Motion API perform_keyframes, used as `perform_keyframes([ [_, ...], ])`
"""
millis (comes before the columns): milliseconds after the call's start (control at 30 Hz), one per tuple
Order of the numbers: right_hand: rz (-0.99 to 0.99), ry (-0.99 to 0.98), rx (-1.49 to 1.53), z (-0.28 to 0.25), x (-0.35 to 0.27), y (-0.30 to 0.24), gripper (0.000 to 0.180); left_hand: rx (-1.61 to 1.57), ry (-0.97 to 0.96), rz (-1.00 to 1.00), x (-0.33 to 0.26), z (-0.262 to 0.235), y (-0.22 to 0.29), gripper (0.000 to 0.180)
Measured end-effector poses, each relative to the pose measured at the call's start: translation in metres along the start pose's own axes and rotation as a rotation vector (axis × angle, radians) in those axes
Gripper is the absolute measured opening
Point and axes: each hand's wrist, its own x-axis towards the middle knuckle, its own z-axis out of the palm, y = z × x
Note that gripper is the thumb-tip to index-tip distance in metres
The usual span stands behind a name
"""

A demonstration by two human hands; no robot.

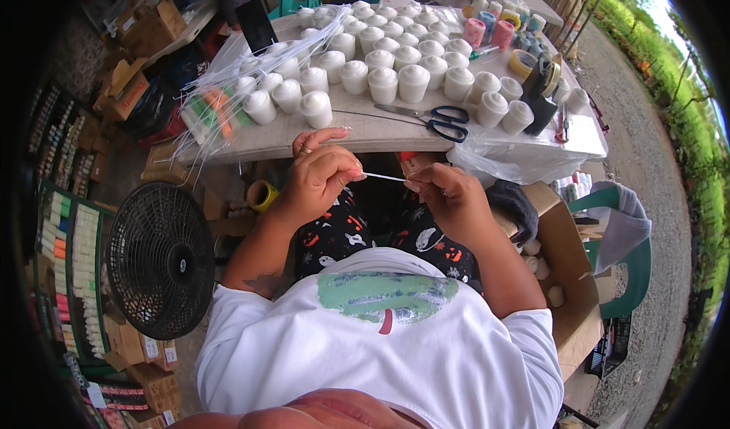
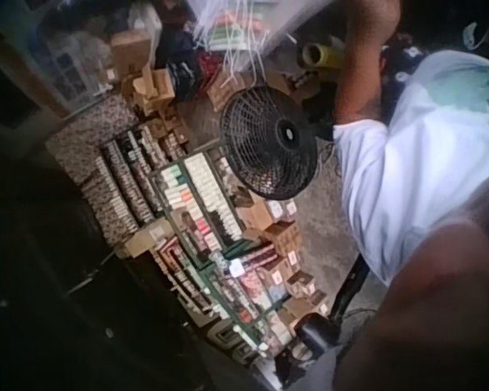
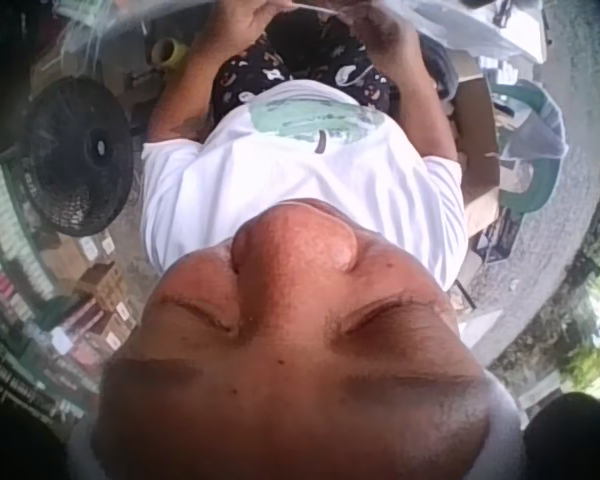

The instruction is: The person inserts a wick into a white candle, secures it with a metal pin, and trims the excess wick with scissors. They repeat this process for multiple candles, placing the finished items into a cardboard box.

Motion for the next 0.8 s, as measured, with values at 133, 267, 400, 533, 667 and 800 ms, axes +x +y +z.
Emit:
perform_keyframes([
  [133,-0.202,-0.062,-0.23,-0.005,-0.007,-0.001,0.012,0.196,-0.087,0.15,-0.011,-0.01,0.008,0.011],
  [267,-0.172,-0.029,-0.278,-0.008,-0.015,0.006,0.009,0.229,-0.005,0.086,-0.016,-0.013,-0.02,0.007],
  [400,0.242,0.221,0.111,-0.02,-0.023,0.03,0.004,0.219,0.291,-0.266,-0.027,-0.013,-0.11,0.026],
  [533,0.175,0.205,0.111,-0.015,-0.015,0.019,0.005,0.161,0.303,-0.514,-0.011,0.025,-0.132,0.07],
  [667,0.158,0.182,0.11,-0.009,-0.017,0.014,0.008,0.187,0.316,-0.693,-0.002,0.046,-0.146,0.072],
  [800,0.196,0.213,0.162,-0.017,-0.032,0.028,0.007,0.14,0.398,-0.349,0.011,0.025,-0.067,0.074],
])
